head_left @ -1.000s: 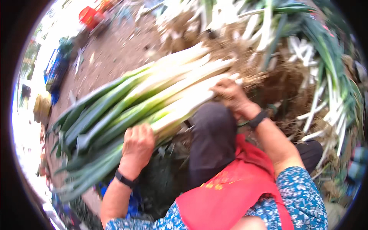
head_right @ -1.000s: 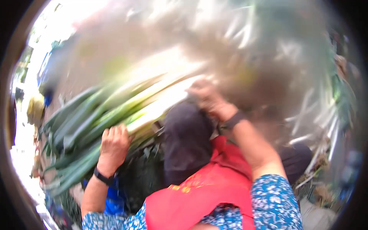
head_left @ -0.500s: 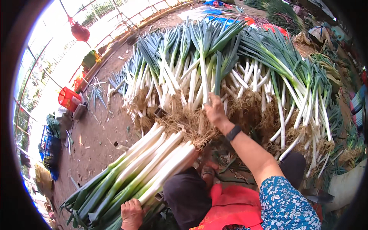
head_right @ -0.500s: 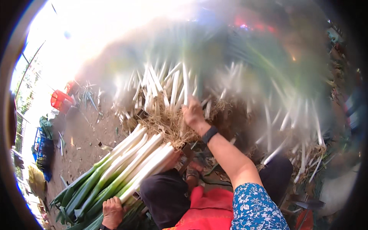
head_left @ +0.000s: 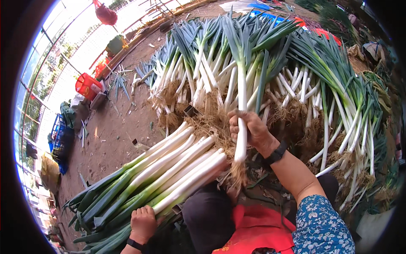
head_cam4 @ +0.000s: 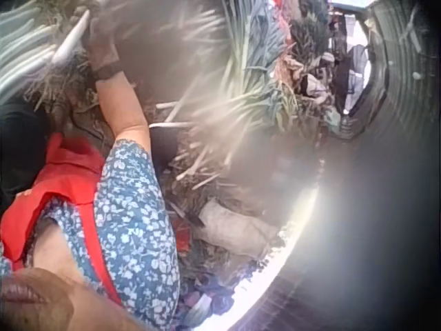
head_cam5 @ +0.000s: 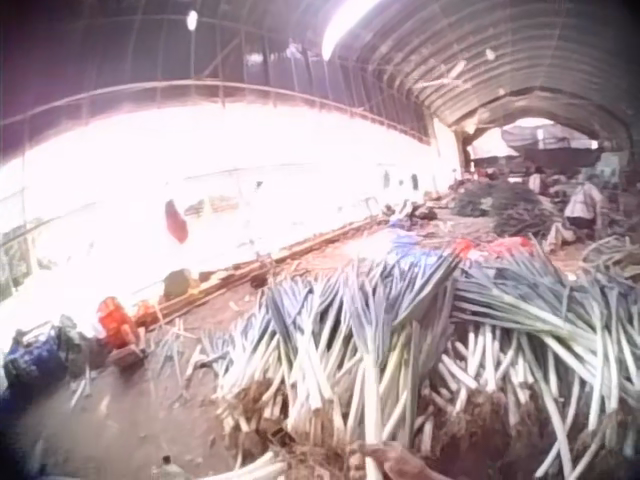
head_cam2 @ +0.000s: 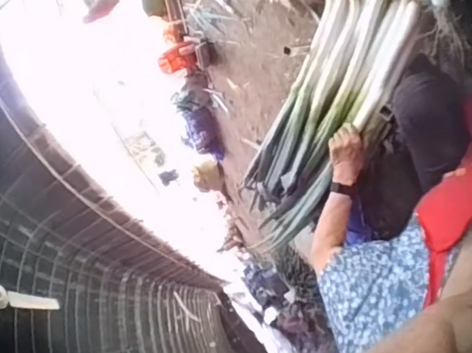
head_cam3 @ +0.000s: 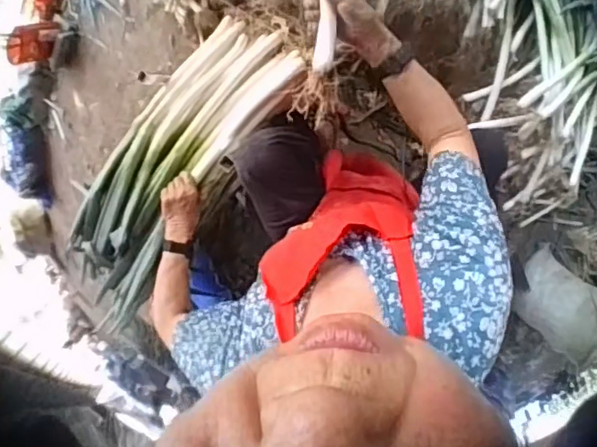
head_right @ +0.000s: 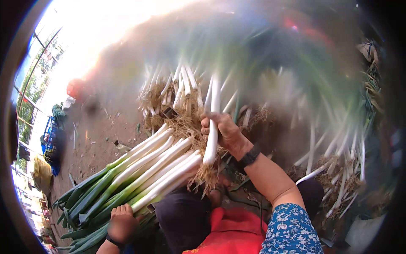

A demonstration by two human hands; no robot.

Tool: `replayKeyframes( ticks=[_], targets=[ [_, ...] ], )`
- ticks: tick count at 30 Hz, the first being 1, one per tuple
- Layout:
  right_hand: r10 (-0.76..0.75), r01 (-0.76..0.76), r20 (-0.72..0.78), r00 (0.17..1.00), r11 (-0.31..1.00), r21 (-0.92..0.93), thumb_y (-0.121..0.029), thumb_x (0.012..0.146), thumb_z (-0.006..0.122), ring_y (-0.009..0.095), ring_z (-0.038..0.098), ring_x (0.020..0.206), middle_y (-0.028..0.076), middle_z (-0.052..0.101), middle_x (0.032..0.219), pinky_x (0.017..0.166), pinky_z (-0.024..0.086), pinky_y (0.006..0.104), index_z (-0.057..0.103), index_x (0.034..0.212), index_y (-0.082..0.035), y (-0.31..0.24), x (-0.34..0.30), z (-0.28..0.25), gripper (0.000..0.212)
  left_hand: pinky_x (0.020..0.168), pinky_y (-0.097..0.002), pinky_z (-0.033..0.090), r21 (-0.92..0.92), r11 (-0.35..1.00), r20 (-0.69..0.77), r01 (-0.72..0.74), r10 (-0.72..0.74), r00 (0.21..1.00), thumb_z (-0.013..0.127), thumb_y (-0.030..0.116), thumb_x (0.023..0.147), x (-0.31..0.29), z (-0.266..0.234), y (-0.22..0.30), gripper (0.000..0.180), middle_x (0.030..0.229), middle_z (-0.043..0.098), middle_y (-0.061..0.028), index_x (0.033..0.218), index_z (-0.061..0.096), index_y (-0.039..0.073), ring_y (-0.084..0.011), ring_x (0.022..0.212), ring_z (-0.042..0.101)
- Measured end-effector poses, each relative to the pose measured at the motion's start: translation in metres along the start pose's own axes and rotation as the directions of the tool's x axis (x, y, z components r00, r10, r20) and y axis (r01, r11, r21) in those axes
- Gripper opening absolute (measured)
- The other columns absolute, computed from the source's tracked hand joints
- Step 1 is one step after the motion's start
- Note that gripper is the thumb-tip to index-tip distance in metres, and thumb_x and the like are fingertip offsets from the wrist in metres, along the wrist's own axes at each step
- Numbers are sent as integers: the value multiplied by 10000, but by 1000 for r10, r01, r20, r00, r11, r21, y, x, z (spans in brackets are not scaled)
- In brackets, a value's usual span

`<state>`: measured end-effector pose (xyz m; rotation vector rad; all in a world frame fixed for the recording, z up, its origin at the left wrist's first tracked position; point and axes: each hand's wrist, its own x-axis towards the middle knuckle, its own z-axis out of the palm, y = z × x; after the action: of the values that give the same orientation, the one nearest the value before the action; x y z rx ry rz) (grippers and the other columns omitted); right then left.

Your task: Sort leeks from a pile and place them neatly into a bundle on a metal frame.

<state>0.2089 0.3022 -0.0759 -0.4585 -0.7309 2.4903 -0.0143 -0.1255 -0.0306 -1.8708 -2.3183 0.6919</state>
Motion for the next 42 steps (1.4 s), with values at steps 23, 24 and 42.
replayKeyframes(
  ticks=[23, 24, 42],
  targets=[
    [197, 704, 696, 690, 38, -709, -219, 902, 660, 330, 621, 879, 135, 646, 892, 805, 483, 405, 531, 1239, -9, 156, 42, 80, 417, 684, -340, 497, 34, 999, -293, -1, 11, 956, 656, 449, 854, 2, 18, 6, 472, 802, 627, -90, 963, 621, -9, -225, 730, 634],
    [287, 580, 567, 772, 45, -813, -217, 895, 660, 345, 618, 910, 137, 657, 924, 812, 484, 411, 545, 1233, -15, 178, 36, 64, 410, 692, -345, 505, 39, 999, -325, 3, 10, 946, 664, 428, 857, 0, 22, 8, 453, 804, 618, -89, 964, 620, -10, -235, 735, 635],
    [286, 550, 499, 818, -137, -824, -362, 898, 621, 339, 567, 1042, 140, 613, 1029, 912, 440, 446, 631, 1213, -124, 174, 19, 84, 394, 988, -469, 404, -226, 948, -207, 223, -271, 940, 681, 331, 851, 19, -19, -13, 569, 1218, 595, -190, 1281, 540, -14, -367, 1157, 534]
  ],
)
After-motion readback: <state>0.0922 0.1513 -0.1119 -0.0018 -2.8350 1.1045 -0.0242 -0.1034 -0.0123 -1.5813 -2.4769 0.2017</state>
